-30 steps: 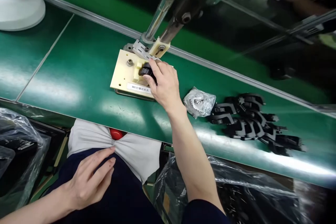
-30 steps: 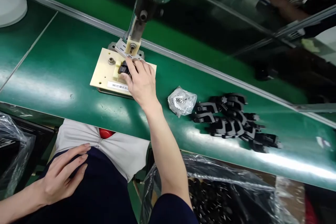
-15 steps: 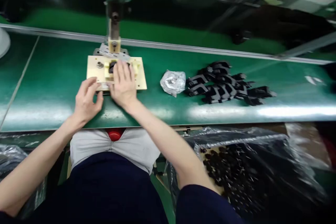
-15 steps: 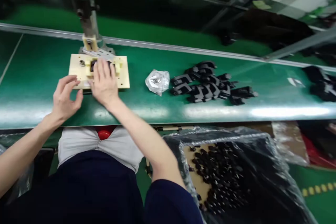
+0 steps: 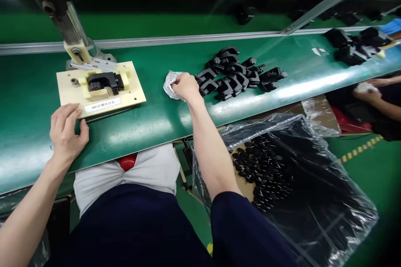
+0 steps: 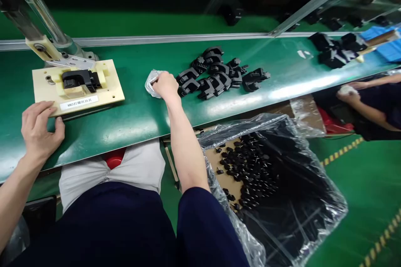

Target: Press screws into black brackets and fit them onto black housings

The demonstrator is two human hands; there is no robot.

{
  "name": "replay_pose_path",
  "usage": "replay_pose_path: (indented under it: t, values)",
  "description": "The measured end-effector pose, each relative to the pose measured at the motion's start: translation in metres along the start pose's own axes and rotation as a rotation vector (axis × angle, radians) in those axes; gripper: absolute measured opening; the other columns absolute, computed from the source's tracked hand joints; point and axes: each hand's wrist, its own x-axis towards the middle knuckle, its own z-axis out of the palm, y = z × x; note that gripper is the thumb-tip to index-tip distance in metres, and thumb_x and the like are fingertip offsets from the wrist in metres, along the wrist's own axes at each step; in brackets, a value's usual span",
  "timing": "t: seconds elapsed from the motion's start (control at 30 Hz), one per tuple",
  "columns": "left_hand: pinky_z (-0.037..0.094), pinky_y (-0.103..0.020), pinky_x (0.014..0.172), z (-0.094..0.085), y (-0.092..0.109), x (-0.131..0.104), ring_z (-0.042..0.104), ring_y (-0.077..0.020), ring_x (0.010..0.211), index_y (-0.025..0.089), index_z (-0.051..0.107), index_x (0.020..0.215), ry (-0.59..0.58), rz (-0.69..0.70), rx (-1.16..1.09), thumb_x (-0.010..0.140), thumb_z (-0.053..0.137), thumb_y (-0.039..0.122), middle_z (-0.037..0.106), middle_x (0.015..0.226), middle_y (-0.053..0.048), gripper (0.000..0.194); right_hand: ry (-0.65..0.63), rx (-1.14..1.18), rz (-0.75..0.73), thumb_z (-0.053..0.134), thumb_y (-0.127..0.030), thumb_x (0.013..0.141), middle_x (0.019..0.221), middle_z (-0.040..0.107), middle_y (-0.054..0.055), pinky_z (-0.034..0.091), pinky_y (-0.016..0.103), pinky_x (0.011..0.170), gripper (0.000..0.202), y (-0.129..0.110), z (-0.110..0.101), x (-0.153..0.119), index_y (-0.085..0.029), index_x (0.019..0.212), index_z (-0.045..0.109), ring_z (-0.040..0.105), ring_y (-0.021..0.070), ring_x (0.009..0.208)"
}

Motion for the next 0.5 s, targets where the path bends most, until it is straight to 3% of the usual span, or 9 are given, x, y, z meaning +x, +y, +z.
replay_pose_path:
  t: [0.07,0.13,0.23,0.37,0.43,0.5]
  values:
    - [0.051,-0.053,0.09,0.0,0.0,-0.001,0.059,-0.0353,0.112,0.024,0.053,0.125,-0.001,0.014,-0.004,0.071,0.063,0.004,0.063,0.117,-0.015,0.059,0.07,0.052,-0.013,0.052,-0.016,0.077,0.093,0.068,0.012,0.049,0.038,0.082,0.017,0.001,0.013,-0.001,-0.015,0.086,0.066,0.063,0.0288,0.095]
    - [0.051,-0.054,0.091,0.001,0.0,-0.002,0.058,-0.0358,0.113,0.022,0.054,0.125,0.002,0.02,-0.01,0.07,0.063,0.004,0.063,0.118,-0.016,0.058,0.219,0.17,-0.034,0.049,-0.017,0.079,0.089,0.068,0.01,0.048,0.035,0.081,0.016,0.006,0.03,-0.007,-0.016,0.083,0.065,0.062,0.0243,0.091]
    - [0.051,-0.054,0.092,0.0,0.001,-0.002,0.058,-0.0365,0.113,0.02,0.055,0.123,0.002,0.02,-0.009,0.07,0.063,0.004,0.063,0.118,-0.017,0.056,0.46,0.501,-0.092,0.049,-0.019,0.081,0.085,0.065,0.007,0.048,0.03,0.076,0.013,0.015,0.049,-0.013,-0.015,0.078,0.06,0.06,0.017,0.079]
    - [0.05,-0.053,0.091,0.0,-0.002,-0.003,0.058,-0.0364,0.113,0.019,0.056,0.121,-0.018,0.0,-0.023,0.071,0.063,0.004,0.063,0.117,-0.018,0.053,0.674,1.033,-0.088,0.054,-0.025,0.079,0.072,0.061,0.002,0.048,0.026,0.066,0.009,0.021,0.046,-0.021,-0.017,0.075,0.056,0.057,0.0121,0.065]
    - [0.049,-0.054,0.093,0.001,-0.004,-0.004,0.057,-0.0361,0.114,0.02,0.058,0.117,-0.021,-0.032,-0.053,0.071,0.064,0.005,0.064,0.117,-0.017,0.049,0.671,1.259,-0.065,0.058,-0.026,0.076,0.07,0.06,0.0,0.047,0.025,0.06,0.008,0.018,0.032,-0.035,-0.018,0.074,0.057,0.055,0.0101,0.061]
    - [0.048,-0.054,0.094,0.002,-0.003,-0.005,0.058,-0.0353,0.113,0.021,0.062,0.11,-0.008,-0.081,-0.096,0.071,0.065,0.007,0.064,0.115,-0.016,0.042,0.489,1.478,-0.046,0.064,-0.026,0.071,0.07,0.062,-0.001,0.046,0.022,0.056,0.009,0.011,0.016,-0.055,-0.018,0.073,0.059,0.054,0.0081,0.058]
